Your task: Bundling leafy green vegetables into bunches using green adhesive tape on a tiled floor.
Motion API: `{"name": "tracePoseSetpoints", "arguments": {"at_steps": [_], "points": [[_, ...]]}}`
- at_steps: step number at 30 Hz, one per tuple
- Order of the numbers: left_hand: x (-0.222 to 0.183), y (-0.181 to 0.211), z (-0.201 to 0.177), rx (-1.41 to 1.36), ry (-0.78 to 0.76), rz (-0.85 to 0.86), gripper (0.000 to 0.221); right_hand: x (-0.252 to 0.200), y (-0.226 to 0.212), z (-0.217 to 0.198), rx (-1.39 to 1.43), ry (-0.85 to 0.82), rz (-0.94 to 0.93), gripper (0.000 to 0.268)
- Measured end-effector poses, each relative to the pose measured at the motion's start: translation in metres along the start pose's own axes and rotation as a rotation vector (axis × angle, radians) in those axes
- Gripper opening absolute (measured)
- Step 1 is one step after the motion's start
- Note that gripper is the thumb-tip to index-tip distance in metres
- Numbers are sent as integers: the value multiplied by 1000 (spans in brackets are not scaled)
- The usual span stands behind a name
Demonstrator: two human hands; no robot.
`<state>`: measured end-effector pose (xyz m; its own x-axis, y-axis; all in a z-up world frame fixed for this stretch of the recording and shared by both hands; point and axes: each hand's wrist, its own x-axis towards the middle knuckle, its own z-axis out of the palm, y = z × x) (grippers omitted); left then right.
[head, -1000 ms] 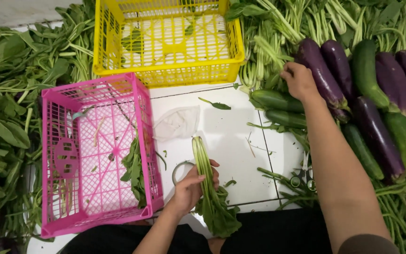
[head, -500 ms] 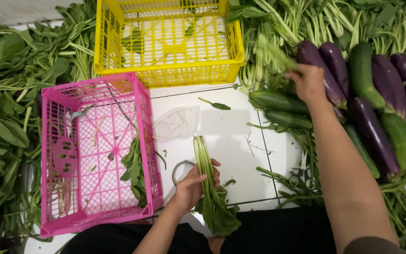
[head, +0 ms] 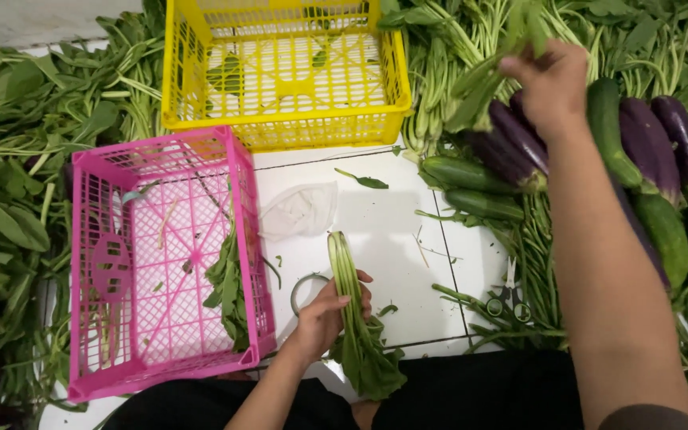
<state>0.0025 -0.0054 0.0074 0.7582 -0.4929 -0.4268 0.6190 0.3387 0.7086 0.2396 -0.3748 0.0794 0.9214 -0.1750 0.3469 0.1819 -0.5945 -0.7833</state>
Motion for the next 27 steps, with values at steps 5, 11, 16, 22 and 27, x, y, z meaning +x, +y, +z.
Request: {"name": "tracePoseSetpoints", "arguments": {"at_steps": [5,11,16,22,27], "points": [[1,-3,-1,-12,-32,30,60,11,-23,-18,114,54,-91,17],[3,-7,-3,-16,-54,14,57,-3,44,27,-189,-209,117,41],[0,-2,-1,32,-14,19,59,-44,106,56,-726,-224,50,33],[2,-5,-1,17,-39,11,59,-71,78,55,-868,-204,-180,66],[2,-7,-2,51,-33,21,59,-84,85,59,-899,-187,-306,33]]}}
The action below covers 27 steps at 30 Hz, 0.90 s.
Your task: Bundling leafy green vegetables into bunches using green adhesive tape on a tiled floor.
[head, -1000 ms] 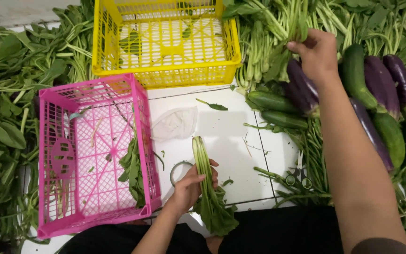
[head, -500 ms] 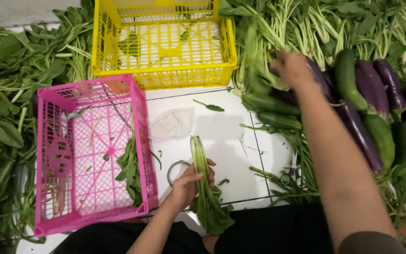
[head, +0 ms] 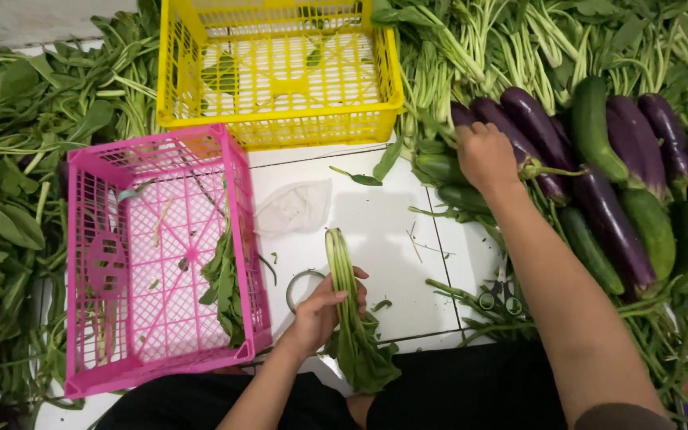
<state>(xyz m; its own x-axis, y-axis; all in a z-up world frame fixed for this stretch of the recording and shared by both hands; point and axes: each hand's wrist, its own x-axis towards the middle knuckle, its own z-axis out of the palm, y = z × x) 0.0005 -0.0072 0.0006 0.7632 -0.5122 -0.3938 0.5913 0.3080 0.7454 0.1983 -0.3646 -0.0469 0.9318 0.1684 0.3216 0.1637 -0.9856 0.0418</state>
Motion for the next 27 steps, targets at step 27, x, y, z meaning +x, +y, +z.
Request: {"name": "tracePoseSetpoints", "arguments": {"at_steps": [27], "points": [[-2,2,3,4,22,-55,59,19,-11,-34,179,-31,190,36]]}}
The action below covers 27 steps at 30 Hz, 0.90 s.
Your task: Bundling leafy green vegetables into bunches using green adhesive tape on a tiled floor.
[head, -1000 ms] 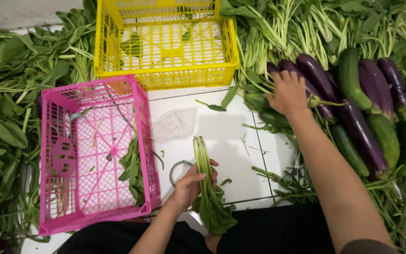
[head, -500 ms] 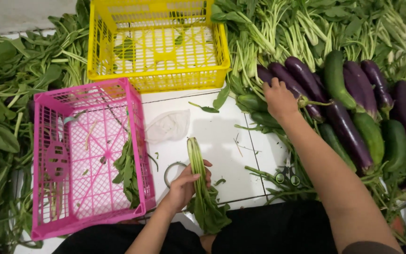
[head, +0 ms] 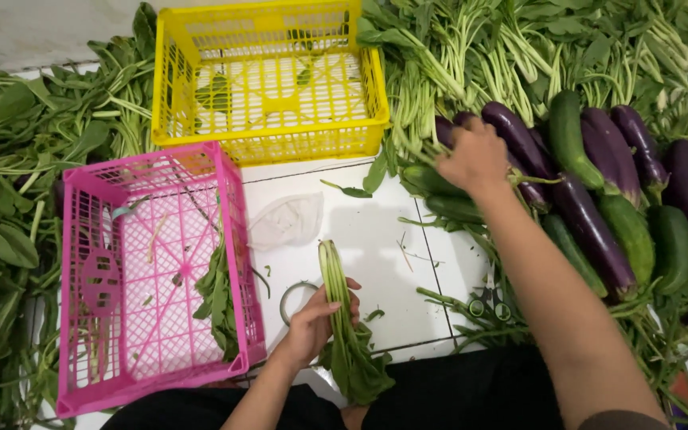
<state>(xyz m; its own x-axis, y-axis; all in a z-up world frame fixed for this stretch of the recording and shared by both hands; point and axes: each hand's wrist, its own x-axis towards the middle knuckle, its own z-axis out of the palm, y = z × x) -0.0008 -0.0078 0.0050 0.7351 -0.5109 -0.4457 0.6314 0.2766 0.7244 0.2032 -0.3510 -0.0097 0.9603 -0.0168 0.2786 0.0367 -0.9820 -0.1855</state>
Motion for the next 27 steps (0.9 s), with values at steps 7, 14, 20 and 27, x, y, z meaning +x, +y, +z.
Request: {"name": "tracePoseSetpoints", "arguments": {"at_steps": [7,14,20,27], "points": [[9,-8,-13,5,5,-15,64,66,-47,44,439,32,-200,23],[7,0,-4,4,33,14,63,127,-38,134,830,-78,-19,30],[8,-3,-8,-179,2,-16,72,151,-25,178,687,-193,27,36],[10,-8,-9,-251,-9,8,70,161,-17,185,678,-233,92,36]]}}
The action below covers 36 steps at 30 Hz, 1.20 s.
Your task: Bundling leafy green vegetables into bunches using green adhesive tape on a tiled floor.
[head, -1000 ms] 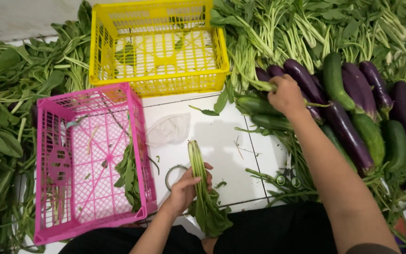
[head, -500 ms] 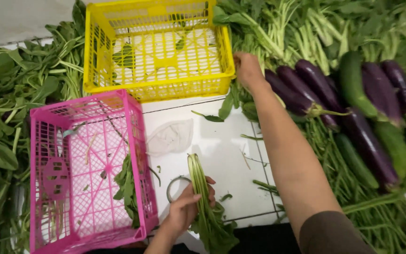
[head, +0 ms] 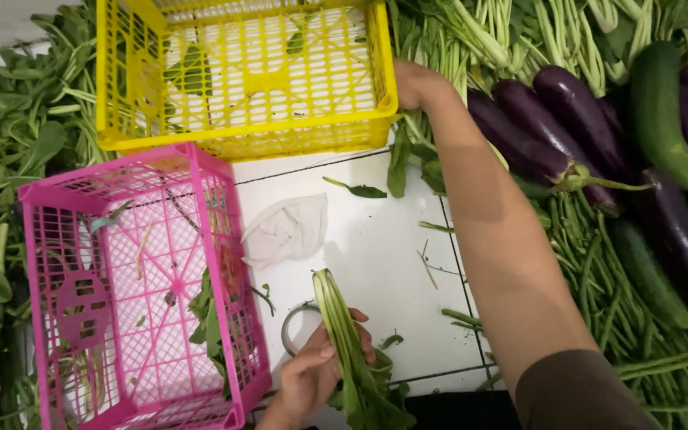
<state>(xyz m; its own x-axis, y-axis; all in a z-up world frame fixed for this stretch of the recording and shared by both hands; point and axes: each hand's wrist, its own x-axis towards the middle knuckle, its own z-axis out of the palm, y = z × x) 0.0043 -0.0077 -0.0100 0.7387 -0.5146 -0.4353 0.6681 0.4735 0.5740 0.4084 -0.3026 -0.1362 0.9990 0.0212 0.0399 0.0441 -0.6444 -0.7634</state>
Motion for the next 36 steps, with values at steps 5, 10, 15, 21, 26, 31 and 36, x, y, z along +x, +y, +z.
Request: {"name": "tracePoseSetpoints", "arguments": {"at_steps": [5,10,15,21,26,31,36], "points": [[-2,0,0,17,13,2,68,-4,-16,2,-2,2,34,38],[0,-1,1,12,41,0,69,-5,-48,9,-5,15,63,40],[1,-2,-3,2,28,6,70,-4,-25,26,-258,108,-153,26],[1,-2,-3,11,48,-27,70,21,-6,42,-628,56,-136,31],[1,-4,-7,-15,30,-22,70,32,-5,47,-689,-119,-14,52],[3,-9,-13,40,39,-17,71,25,-4,49,-747,1,-84,33],[3,-7,-9,1,49,-33,70,33,16,65,-725,88,-85,30]]}}
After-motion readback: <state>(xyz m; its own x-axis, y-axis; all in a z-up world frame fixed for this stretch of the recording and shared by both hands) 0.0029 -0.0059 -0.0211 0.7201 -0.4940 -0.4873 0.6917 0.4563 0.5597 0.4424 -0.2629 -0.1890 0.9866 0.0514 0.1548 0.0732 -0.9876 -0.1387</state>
